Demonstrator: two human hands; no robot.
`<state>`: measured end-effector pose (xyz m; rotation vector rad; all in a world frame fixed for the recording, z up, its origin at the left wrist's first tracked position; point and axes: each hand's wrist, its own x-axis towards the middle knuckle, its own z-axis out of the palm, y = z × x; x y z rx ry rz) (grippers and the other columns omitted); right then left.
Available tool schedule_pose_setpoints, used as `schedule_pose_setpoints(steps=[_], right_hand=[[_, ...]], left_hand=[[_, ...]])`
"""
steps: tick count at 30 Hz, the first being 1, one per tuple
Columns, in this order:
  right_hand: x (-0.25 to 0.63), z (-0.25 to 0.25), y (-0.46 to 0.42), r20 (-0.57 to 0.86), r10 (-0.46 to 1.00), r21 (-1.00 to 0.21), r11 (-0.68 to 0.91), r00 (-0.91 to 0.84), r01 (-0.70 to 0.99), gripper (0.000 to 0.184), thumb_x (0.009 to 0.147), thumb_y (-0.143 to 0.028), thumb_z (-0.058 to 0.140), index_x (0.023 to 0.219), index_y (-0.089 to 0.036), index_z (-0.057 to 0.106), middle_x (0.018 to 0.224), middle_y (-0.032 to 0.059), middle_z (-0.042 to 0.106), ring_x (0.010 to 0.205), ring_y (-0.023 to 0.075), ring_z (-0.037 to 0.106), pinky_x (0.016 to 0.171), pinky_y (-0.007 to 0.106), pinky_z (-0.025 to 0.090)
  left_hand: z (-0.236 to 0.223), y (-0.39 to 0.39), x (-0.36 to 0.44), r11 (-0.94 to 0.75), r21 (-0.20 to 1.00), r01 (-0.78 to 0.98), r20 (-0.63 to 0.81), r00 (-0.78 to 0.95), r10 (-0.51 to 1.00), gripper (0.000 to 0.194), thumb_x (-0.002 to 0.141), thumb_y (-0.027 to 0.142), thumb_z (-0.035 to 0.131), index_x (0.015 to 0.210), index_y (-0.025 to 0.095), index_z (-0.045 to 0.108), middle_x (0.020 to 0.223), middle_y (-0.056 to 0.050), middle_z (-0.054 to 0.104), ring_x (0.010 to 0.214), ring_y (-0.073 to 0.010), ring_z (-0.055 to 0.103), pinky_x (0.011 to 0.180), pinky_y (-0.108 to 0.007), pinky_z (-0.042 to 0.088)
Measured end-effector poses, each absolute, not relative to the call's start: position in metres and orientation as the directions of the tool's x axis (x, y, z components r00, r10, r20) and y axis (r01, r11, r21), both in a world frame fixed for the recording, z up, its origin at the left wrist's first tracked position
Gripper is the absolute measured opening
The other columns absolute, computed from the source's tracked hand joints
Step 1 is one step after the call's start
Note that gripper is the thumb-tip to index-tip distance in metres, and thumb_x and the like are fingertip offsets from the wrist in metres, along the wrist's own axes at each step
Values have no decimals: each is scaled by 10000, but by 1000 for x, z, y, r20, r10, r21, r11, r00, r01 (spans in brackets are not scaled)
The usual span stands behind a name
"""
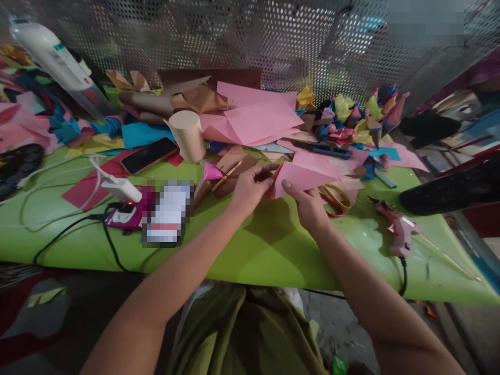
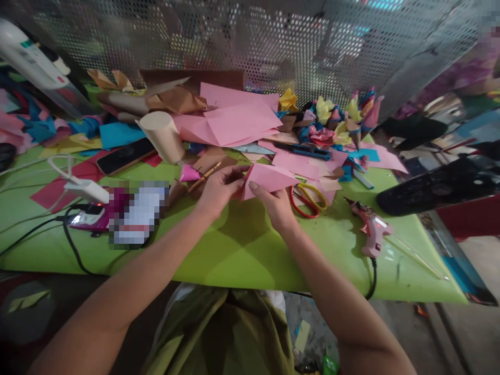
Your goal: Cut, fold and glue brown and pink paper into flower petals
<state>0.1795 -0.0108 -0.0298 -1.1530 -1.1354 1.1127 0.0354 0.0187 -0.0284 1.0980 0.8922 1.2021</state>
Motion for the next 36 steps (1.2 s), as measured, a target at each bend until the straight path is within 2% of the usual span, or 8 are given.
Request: schedule_pose_setpoints(steps=[5, 9, 13, 18, 26, 31, 36], right_hand=[[178, -24, -14, 110, 994, -993, 109, 16, 47, 303, 704, -481, 824, 823, -212, 753, 765, 38, 758, 825, 258, 712, 783, 398, 572], [177, -25, -14, 78, 997, -997, 78, 23, 13, 247, 649, -389, 874, 755, -197, 759, 714, 34, 754, 708, 220, 695, 684, 351, 571], [178, -25, -12, 78, 997, -997, 78, 21, -1, 274, 662, -441, 862, 702, -193, 750, 635, 29, 726, 617, 195, 664, 581, 324, 558], [177, -24, -10, 91, 995, -996, 92, 39, -11, 321, 658, -483, 868, 725, -193, 747, 651, 26, 725, 611, 181, 657, 590, 327, 571], [175, -26, -10, 84, 989, -995, 90, 118, -50, 269, 666, -441, 857, 703, -199, 747, 665, 21, 733, 596, 162, 629, 535, 298, 547], [175, -24, -11, 91, 990, -995, 95, 106, -28, 263, 690, -453, 836, 705, -205, 751, 670, 29, 737, 641, 185, 660, 600, 327, 566], [178, -21, -9, 101, 988, -994, 104, 114, -15, 288, 691, -478, 828, 649, -210, 730, 636, 25, 718, 633, 180, 651, 625, 323, 558]], left_hand=[[-28, 19, 35, 97, 939, -331, -44, 164, 985, 296, 751, 141, 727, 1042, 180, 761, 842, -14, 704, 787, -132, 634, 782, -269, 507], [-27, 17, 35, 129, 923, -362, -67, 181, 981, 292, 752, 166, 739, 1042, 170, 770, 907, -44, 746, 849, -161, 669, 835, -305, 524], [-24, 15, 36, 159, 897, -411, -65, 234, 970, 245, 762, 177, 734, 1001, 176, 789, 975, -58, 775, 964, -197, 690, 928, -350, 523], [-22, 15, 35, 178, 883, -435, -53, 285, 957, 223, 755, 182, 746, 972, 170, 795, 991, -64, 781, 995, -205, 699, 991, -370, 503], [-21, 14, 35, 211, 896, -391, -87, 310, 947, 190, 802, 165, 718, 977, 173, 790, 897, -47, 769, 852, -158, 707, 932, -347, 537], [-24, 15, 32, 237, 918, -319, -139, 300, 944, 178, 800, 205, 756, 972, 171, 783, 883, -45, 765, 792, -138, 691, 882, -333, 546], [-23, 15, 29, 230, 941, -248, -154, 294, 943, 150, 786, 222, 763, 928, 184, 791, 821, -33, 764, 741, -128, 665, 739, -268, 529]])
